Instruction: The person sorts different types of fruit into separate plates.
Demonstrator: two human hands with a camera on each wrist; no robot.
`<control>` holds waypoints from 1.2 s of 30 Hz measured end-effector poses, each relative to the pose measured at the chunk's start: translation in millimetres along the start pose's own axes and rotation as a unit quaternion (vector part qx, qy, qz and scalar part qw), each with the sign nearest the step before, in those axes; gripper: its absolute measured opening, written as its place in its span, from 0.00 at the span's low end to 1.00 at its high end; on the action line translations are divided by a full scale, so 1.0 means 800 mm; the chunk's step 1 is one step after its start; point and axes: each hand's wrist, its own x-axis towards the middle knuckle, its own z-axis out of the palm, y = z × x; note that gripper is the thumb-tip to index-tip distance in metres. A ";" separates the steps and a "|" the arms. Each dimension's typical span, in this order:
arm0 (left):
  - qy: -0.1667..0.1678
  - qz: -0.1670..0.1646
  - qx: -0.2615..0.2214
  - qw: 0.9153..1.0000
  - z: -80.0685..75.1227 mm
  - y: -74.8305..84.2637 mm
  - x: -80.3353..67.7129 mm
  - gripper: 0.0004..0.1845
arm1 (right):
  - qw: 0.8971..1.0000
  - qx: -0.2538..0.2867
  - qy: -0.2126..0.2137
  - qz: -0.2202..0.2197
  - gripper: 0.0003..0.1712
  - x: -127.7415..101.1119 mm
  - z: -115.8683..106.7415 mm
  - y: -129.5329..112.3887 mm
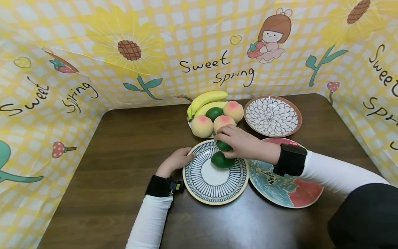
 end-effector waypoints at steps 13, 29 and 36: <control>-0.001 -0.003 -0.004 1.000 0.000 0.001 0.003 0.18 | 0.997 -0.001 -0.072 -0.035 0.25 -0.041 0.004 -0.028; 0.001 -0.009 -0.010 1.000 0.002 0.000 0.003 0.19 | 0.994 -0.043 -0.073 -0.076 0.27 -0.064 0.021 -0.042; 0.000 -0.012 -0.011 1.000 0.002 0.000 0.003 0.18 | 0.992 -0.035 -0.106 -0.057 0.27 -0.071 0.028 -0.046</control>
